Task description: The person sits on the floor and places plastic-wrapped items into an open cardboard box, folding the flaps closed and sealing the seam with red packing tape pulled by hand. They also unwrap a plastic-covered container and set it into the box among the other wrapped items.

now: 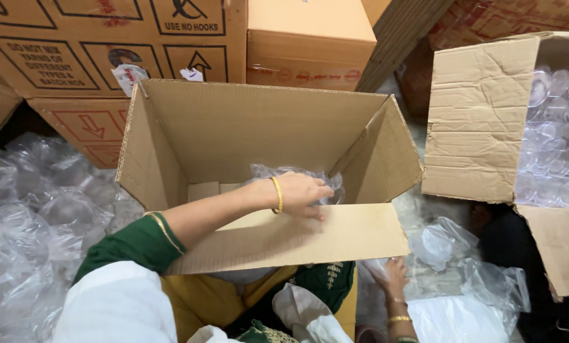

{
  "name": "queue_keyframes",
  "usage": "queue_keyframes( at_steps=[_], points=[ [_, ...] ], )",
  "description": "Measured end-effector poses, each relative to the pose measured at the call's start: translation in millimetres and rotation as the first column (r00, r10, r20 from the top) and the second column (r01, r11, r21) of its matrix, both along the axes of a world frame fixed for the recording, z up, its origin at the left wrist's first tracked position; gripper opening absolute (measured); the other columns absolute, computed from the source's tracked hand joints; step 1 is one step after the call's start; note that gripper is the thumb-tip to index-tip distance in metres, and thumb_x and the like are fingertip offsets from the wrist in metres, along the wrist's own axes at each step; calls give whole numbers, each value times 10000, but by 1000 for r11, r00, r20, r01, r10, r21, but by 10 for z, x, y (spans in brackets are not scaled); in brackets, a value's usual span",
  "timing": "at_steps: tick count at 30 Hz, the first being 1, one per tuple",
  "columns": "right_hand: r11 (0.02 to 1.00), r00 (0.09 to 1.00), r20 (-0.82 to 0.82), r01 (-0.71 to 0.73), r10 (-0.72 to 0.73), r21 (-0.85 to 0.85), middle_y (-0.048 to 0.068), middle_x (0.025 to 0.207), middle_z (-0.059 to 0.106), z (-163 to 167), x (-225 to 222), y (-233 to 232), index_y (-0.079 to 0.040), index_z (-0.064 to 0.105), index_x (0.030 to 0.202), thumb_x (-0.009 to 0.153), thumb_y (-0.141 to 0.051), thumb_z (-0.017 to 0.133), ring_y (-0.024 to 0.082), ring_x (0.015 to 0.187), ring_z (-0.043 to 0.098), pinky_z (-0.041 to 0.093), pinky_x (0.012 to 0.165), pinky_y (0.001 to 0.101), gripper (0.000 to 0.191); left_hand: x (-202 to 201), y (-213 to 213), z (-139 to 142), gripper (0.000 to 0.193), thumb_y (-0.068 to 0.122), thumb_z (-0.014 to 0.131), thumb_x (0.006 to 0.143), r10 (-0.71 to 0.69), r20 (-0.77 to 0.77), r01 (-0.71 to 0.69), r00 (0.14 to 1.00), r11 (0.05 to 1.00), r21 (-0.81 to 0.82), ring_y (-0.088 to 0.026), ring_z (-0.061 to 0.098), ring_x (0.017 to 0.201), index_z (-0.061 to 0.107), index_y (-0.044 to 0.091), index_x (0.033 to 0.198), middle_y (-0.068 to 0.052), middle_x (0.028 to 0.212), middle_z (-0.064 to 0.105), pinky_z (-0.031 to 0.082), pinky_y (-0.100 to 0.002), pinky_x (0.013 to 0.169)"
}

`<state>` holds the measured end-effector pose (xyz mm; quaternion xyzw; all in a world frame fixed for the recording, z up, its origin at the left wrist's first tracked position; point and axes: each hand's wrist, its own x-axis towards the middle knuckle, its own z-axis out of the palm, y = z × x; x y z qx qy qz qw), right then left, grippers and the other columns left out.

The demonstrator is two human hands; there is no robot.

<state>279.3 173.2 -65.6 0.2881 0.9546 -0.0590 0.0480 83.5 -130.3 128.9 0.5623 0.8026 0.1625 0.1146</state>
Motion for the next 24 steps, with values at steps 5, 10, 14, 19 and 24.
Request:
queue_keyframes(
  at_steps=[5, 10, 14, 19, 24],
  points=[
    [898, 867, -318, 270, -384, -348, 198, 1492, 512, 12, -137, 89, -36, 482, 1494, 882, -536, 697, 380, 1352, 508, 450, 1116, 543, 819, 87, -129, 187, 587, 502, 690, 886, 17, 61, -26, 998, 987, 160, -349, 660, 1106, 608, 96, 1302, -130, 1220, 676, 530, -474, 881],
    [756, 115, -753, -31, -647, -654, 184, 1434, 596, 525, -57, 346, 12, 563, 1419, 986, -430, 664, 359, 1330, 553, 438, 1152, 503, 627, 204, -41, 454, 682, 478, 712, 889, 56, 521, -273, 852, 896, 351, -247, 713, 1141, 526, 108, 1431, -116, 1203, 701, 601, -395, 935],
    [915, -54, -955, -307, -291, -261, 191, 1475, 516, 1194, 183, -182, -31, 477, 1447, 982, -458, 669, 378, 1382, 481, 372, 1178, 536, 659, 527, 393, 501, 1057, 394, 825, 806, -247, 708, -118, 661, 898, 424, -312, 448, 1362, 191, 141, 1613, -182, 1495, 385, 470, -448, 1036],
    [737, 203, -975, -672, 87, -74, 200, 1525, 416, 1552, -180, -992, -86, 370, 1482, 978, -492, 676, 402, 1446, 391, 290, 1209, 576, 716, 580, 477, 384, 1140, 378, 901, 743, -492, 720, -111, 489, 784, 611, -344, 453, 1445, 230, 148, 1635, -186, 1523, 442, 389, -431, 1226],
    [710, 418, -708, -684, 569, 167, 214, 1467, 465, 1621, -435, -1102, -102, 426, 1444, 948, -538, 631, 419, 1438, 366, 163, 1224, 624, 692, -521, -238, 4, 1027, 453, 859, 571, 354, 135, -353, 925, 935, -35, -413, 473, 1305, 449, 254, 1492, -184, 1393, 491, 426, -489, 1099]
  ],
)
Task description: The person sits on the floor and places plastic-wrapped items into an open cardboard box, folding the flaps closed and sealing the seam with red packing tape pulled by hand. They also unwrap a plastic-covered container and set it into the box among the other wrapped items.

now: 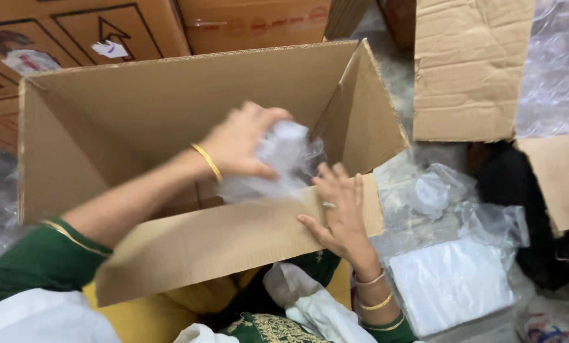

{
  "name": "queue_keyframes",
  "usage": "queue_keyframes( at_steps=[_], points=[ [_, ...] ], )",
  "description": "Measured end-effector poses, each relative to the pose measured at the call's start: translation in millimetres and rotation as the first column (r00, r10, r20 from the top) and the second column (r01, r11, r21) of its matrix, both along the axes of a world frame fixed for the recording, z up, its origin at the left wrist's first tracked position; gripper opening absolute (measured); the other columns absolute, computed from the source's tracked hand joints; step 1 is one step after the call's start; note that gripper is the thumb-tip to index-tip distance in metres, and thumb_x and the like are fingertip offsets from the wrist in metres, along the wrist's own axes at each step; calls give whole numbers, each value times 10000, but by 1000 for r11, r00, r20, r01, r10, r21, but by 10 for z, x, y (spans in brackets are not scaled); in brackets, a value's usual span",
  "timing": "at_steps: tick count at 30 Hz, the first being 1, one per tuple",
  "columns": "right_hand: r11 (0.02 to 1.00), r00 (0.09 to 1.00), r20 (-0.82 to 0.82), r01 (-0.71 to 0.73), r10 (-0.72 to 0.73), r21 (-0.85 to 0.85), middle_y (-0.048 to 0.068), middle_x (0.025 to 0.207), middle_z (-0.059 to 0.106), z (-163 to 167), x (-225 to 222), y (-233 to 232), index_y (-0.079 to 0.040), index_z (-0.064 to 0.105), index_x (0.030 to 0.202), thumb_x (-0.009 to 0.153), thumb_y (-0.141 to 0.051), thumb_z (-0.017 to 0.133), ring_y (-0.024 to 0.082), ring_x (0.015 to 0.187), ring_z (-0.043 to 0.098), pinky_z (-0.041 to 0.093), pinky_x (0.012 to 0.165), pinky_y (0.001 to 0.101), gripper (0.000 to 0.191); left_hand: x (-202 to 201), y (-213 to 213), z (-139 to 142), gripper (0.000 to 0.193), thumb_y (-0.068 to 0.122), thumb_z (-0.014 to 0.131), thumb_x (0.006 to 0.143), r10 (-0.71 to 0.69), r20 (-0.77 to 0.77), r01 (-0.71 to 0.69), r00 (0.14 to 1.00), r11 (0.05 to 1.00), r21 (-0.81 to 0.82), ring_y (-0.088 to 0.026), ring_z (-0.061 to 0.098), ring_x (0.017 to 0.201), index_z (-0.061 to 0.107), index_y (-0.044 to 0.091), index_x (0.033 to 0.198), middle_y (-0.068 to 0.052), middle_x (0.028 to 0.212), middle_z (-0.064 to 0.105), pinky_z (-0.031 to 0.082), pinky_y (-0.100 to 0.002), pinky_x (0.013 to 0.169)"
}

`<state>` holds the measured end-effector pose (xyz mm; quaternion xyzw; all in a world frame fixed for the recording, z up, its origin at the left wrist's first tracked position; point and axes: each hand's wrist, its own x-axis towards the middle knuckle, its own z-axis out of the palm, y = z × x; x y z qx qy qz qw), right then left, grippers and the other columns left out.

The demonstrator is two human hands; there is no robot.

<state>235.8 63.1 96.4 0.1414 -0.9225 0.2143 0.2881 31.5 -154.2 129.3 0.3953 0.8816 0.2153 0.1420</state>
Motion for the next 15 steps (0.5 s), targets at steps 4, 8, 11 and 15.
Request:
queue_keyframes(
  at_steps=[4, 8, 11, 15],
  points=[
    [977, 969, 212, 80, -122, 200, 142, 1314, 554, -165, 26, -51, -80, 554, 1349, 876, -574, 658, 358, 1316, 441, 165, 1194, 643, 692, -584, -568, -914, 1081, 399, 855, 597, 152, -35, -139, 988, 755, -641, -486, 370, 1387, 360, 270, 1550, -237, 1541, 352, 436, -529, 1070],
    [982, 967, 225, 80, -118, 171, 141, 1287, 555, -336, 144, -53, -78, 552, 1351, 862, -585, 670, 354, 1274, 456, 179, 1182, 636, 714, -297, -1178, -1984, 1025, 330, 853, 630, 146, 199, 54, 969, 661, -748, -440, 403, 1384, 377, 251, 1534, -214, 1525, 397, 436, -488, 1086],
    [988, 971, 220, 67, -97, 141, 138, 1292, 544, -399, 230, -34, -89, 558, 1348, 849, -592, 694, 357, 1286, 448, 169, 1182, 642, 722, -132, -1323, -2423, 984, 278, 852, 655, 161, 316, 113, 935, 711, -694, -405, 428, 1383, 389, 237, 1523, -197, 1513, 430, 436, -457, 1098],
    [996, 983, 173, 39, -52, 81, 142, 1429, 524, -449, 227, 1, -92, 523, 1411, 845, -514, 750, 370, 1372, 437, 174, 1201, 628, 742, -143, -1218, -2513, 933, 208, 851, 688, 193, 411, 45, 891, 863, -503, -359, 461, 1380, 405, 218, 1508, -173, 1497, 475, 435, -416, 1114]
  ],
)
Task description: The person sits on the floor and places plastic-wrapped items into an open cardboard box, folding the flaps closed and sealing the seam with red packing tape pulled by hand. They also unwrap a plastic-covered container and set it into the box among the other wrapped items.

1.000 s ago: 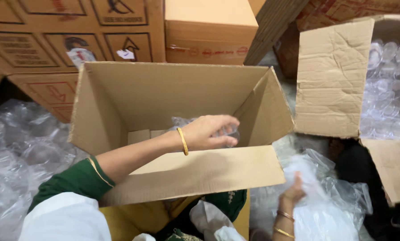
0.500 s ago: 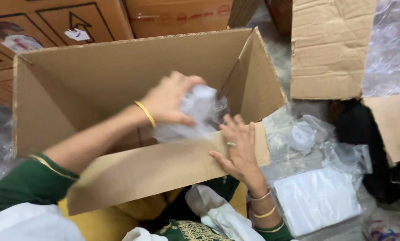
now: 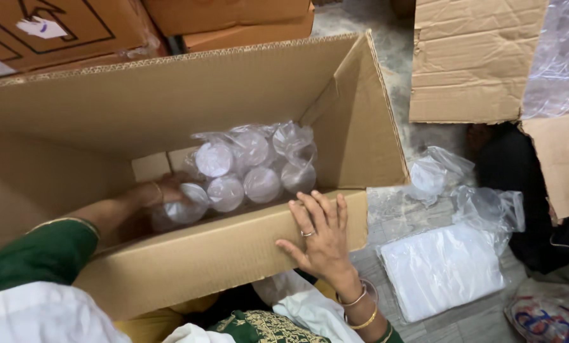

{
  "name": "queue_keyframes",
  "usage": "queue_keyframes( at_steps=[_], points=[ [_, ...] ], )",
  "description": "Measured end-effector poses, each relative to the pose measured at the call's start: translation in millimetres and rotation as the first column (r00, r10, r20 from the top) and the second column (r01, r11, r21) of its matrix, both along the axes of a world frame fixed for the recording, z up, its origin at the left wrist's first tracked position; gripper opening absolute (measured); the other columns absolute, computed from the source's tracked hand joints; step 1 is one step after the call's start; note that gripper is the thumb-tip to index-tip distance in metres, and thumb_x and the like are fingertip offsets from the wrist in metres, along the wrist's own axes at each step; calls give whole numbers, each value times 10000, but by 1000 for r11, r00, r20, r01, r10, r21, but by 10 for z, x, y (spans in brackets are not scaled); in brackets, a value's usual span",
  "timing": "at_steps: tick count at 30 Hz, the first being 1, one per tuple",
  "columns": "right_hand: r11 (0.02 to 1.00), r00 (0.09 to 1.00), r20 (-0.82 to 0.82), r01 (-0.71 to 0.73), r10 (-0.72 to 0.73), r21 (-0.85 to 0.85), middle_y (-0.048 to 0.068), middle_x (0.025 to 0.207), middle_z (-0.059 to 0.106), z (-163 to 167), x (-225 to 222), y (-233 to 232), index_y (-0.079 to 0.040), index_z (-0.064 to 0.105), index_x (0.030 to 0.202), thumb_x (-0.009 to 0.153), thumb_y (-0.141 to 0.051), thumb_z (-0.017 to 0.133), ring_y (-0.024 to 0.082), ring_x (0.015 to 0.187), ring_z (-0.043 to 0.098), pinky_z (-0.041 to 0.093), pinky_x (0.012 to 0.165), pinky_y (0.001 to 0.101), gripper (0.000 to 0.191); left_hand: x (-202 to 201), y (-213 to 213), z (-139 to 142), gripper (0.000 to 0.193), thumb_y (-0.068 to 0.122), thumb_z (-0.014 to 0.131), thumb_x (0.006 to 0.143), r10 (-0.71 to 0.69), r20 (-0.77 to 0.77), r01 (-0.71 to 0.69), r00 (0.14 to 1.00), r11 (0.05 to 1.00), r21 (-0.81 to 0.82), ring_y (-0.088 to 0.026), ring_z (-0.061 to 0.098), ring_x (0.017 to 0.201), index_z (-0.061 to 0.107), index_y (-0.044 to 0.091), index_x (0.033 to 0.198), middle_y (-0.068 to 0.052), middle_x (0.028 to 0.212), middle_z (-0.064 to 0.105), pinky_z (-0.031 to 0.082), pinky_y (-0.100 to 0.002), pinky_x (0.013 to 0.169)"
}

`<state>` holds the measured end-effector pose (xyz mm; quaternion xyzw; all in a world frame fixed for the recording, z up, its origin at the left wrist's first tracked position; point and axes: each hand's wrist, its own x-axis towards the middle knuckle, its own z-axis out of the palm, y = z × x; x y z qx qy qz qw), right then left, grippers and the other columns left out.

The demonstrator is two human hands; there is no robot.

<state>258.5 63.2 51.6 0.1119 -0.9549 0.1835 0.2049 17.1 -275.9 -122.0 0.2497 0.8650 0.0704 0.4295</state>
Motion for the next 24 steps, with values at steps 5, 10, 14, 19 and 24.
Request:
queue_keyframes(
  at_steps=[5, 10, 14, 19, 24],
  points=[
    [956, 990, -132, -90, 54, -280, 149, 1435, 537, -75, 102, 227, -106, 527, 1390, 890, -306, 794, 380, 1401, 486, 303, 1250, 590, 601, 108, 5, -35, 838, 110, 764, 777, -141, -188, 174, 972, 969, 176, -346, 487, 1379, 400, 187, 1527, -185, 1503, 492, 423, -400, 1142],
    [817, 824, -314, 275, -471, -506, 160, 1291, 579, -360, 344, 1154, 2, 553, 1293, 891, -84, 662, 314, 1218, 547, 455, 1102, 450, 425, -71, 261, 11, 864, 312, 808, 800, -481, -71, 449, 874, 854, -263, -274, 456, 1444, 358, 222, 1532, -82, 1547, 460, 368, -366, 1214],
    [776, 791, -109, 548, -602, -313, 173, 1263, 604, -846, 57, 2478, -32, 605, 1260, 880, -172, 766, 365, 1221, 556, 423, 1092, 462, 437, -387, 971, 557, 754, 556, 654, 880, -527, -318, 449, 789, 846, -287, -305, 469, 1411, 425, 160, 1479, -105, 1541, 453, 396, -416, 1139],
    [417, 360, 339, 902, -869, 109, 294, 1430, 438, -1288, -120, 3422, -12, 397, 1481, 673, -494, 952, 533, 1336, 356, 327, 998, 705, 1092, -179, 1374, 1697, 595, 519, 631, 858, -216, -608, 339, 764, 936, 93, -343, 671, 1137, 566, 227, 1372, -74, 1303, 647, 559, -465, 944],
    [457, 456, 525, 879, -719, -137, 342, 1425, 428, -1477, -343, 3411, 82, 266, 1528, 638, -598, 951, 471, 1336, 440, 372, 1116, 471, 1313, 278, 1443, 2110, 601, 482, 695, 823, -176, -607, 395, 775, 884, 248, -334, 680, 1017, 593, 210, 1348, -66, 1170, 651, 578, -444, 807]
  ],
)
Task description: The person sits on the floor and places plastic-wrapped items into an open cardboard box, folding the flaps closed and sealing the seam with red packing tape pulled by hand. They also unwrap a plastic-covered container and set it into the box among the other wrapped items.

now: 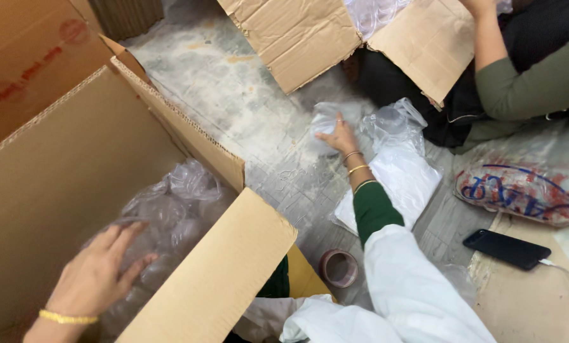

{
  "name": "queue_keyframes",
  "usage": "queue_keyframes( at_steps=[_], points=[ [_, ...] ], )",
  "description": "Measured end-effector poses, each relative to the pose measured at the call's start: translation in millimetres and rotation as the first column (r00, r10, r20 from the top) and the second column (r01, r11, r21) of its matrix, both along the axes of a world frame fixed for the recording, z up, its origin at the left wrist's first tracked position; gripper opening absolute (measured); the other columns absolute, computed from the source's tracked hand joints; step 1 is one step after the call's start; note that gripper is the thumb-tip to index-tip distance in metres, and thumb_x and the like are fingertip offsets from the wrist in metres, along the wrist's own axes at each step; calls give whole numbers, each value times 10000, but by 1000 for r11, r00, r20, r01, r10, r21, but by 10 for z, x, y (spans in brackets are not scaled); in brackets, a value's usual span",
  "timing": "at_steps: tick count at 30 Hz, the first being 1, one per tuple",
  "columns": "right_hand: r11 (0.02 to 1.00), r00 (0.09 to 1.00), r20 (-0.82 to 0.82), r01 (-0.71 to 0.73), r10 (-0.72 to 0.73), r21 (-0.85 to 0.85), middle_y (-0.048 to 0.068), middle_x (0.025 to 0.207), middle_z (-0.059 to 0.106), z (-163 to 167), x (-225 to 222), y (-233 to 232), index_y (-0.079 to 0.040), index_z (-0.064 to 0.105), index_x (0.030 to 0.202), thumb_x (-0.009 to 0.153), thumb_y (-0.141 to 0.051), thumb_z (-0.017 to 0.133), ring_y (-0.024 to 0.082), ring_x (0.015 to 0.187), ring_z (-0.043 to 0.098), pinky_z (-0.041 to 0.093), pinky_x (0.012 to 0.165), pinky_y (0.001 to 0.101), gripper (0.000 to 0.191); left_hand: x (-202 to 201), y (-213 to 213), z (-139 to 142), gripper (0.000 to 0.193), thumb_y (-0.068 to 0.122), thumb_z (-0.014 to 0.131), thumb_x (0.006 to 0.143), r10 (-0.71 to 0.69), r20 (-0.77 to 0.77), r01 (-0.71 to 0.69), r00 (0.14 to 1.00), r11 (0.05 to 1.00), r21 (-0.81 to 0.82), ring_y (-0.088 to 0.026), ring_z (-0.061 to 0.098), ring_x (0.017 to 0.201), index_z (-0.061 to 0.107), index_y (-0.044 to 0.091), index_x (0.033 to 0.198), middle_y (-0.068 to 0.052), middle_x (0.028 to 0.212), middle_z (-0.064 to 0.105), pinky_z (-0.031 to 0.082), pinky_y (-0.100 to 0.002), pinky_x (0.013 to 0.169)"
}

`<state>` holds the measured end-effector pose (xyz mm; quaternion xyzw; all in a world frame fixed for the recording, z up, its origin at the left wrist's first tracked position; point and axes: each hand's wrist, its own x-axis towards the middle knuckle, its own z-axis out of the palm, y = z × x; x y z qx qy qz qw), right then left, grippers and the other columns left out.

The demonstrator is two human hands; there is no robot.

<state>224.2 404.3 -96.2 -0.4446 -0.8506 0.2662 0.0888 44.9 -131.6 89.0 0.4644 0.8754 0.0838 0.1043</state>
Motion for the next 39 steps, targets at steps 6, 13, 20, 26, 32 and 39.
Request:
queue_keyframes(
  at_steps=[6, 13, 20, 26, 32, 39],
  points=[
    [882, 873, 387, -405, 296, 240, 265, 1426, 460, -154, -196, -680, -4, 471, 1405, 532, -517, 960, 423, 1309, 450, 416, 1102, 488, 1124, 45, -65, -96, 567, 457, 724, 826, 75, -8, -75, 997, 997, -18, -301, 687, 1032, 601, 219, 1326, -50, 1263, 643, 578, -431, 812],
    [806, 841, -93, -471, 533, 360, 265, 1377, 531, -458, 100, -752, 50, 482, 1419, 495, -469, 969, 402, 1256, 488, 427, 1056, 498, 1166, -80, -224, -376, 633, 519, 726, 814, 148, -19, -149, 989, 983, -111, -253, 687, 1115, 590, 273, 1381, -7, 1336, 630, 589, -415, 888],
    [961, 972, -70, 233, -225, 149, 406, 1548, 272, 39, 946, 1097, 45, 540, 1413, 619, -734, 857, 524, 1453, 215, 195, 1194, 532, 1157, -93, -166, -406, 591, 502, 708, 811, 107, 35, -108, 994, 994, 27, -317, 665, 1129, 611, 236, 1330, -43, 1343, 624, 567, -453, 873],
    [982, 969, 193, 174, -157, -78, 344, 1604, 202, 48, 1053, 1084, -101, 618, 1393, 553, -658, 808, 539, 1467, 139, 152, 1174, 584, 1026, -91, -104, -300, 511, 471, 683, 835, 99, 65, -104, 993, 992, 72, -346, 670, 1052, 620, 217, 1273, -62, 1299, 628, 570, -460, 839],
    [993, 967, 226, 121, -117, -4, 298, 1578, 244, -35, 873, 983, -132, 632, 1382, 507, -694, 812, 497, 1450, 183, 171, 1176, 595, 1055, -98, -121, -207, 516, 435, 685, 862, 158, 93, -161, 983, 987, 28, -360, 666, 1041, 619, 191, 1312, -78, 1293, 614, 554, -461, 860],
    [993, 959, 262, 115, -104, -29, 245, 1548, 294, 237, 950, 1073, -169, 648, 1368, 454, -737, 816, 447, 1431, 234, 194, 1178, 607, 1090, -128, -129, -75, 478, 338, 695, 839, 98, 71, -109, 993, 979, 171, -363, 637, 1103, 631, 136, 1268, -97, 1275, 624, 522, -462, 902]
  ],
)
